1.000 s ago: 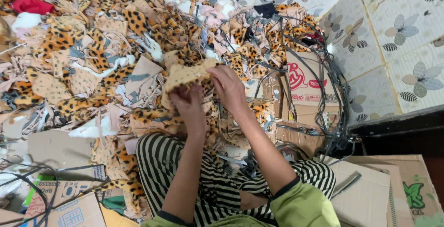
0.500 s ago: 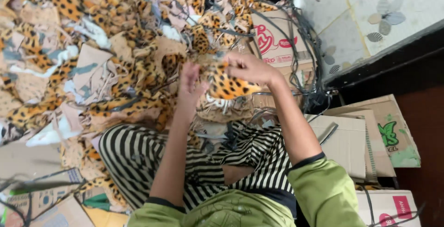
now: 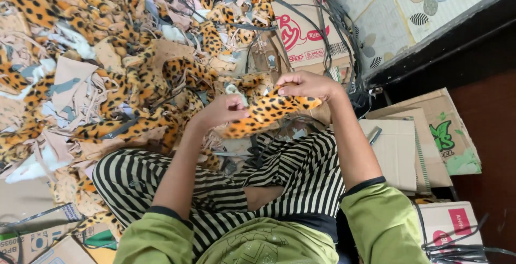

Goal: Trimming and sorting leopard-print fabric scraps using scissors

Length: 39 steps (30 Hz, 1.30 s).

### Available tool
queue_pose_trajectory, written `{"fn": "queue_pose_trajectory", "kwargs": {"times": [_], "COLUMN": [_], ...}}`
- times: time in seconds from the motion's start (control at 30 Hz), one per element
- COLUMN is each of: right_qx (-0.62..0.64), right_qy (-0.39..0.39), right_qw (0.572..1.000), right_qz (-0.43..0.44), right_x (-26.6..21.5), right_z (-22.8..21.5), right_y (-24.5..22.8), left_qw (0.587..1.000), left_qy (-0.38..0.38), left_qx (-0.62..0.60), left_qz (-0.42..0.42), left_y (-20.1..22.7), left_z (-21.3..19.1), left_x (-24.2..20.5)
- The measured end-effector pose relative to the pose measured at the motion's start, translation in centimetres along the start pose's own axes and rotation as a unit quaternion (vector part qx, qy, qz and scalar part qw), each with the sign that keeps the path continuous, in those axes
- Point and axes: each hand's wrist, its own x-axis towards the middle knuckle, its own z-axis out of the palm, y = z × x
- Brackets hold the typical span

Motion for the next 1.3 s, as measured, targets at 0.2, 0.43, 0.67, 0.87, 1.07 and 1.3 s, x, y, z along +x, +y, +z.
{"fn": "queue_pose_trajectory", "kwargs": {"times": [0.2, 0.43, 0.67, 0.87, 1.07, 1.3], "right_qx": [0.066, -0.014, 0.028, 0.251, 0.373, 0.306], "right_qy": [0.004, -0.089, 0.019, 0.161, 0.143, 0.275], "right_qw": [0.993, 0.996, 0.999, 0.954, 0.916, 0.911], "right_qz": [0.096, 0.007, -0.018, 0.023, 0.029, -0.036], "right_x": [0.0, -1.3, -0.2, 2.2, 3.0, 3.9], "right_z": [0.3, 2.4, 3.8, 12.3, 19.9, 21.4], "right_y": [7.9, 3.4, 2.9, 12.5, 12.5, 6.4], "left_qw": [0.986, 0.999, 0.956, 0.944, 0.931, 0.883], "left_qy": [0.016, -0.020, -0.039, 0.027, 0.091, 0.228], "left_qx": [-0.073, 0.015, -0.282, -0.321, -0.353, -0.409], "left_qz": [-0.152, -0.023, -0.062, -0.066, -0.029, 0.028], "left_y": [-3.5, 2.5, 5.9, 9.6, 5.9, -3.4], "left_z": [1.0, 7.5, 6.2, 2.6, 0.9, 2.1], "left_x": [-1.7, 0.0, -2.3, -5.8, -5.3, -0.2]}}
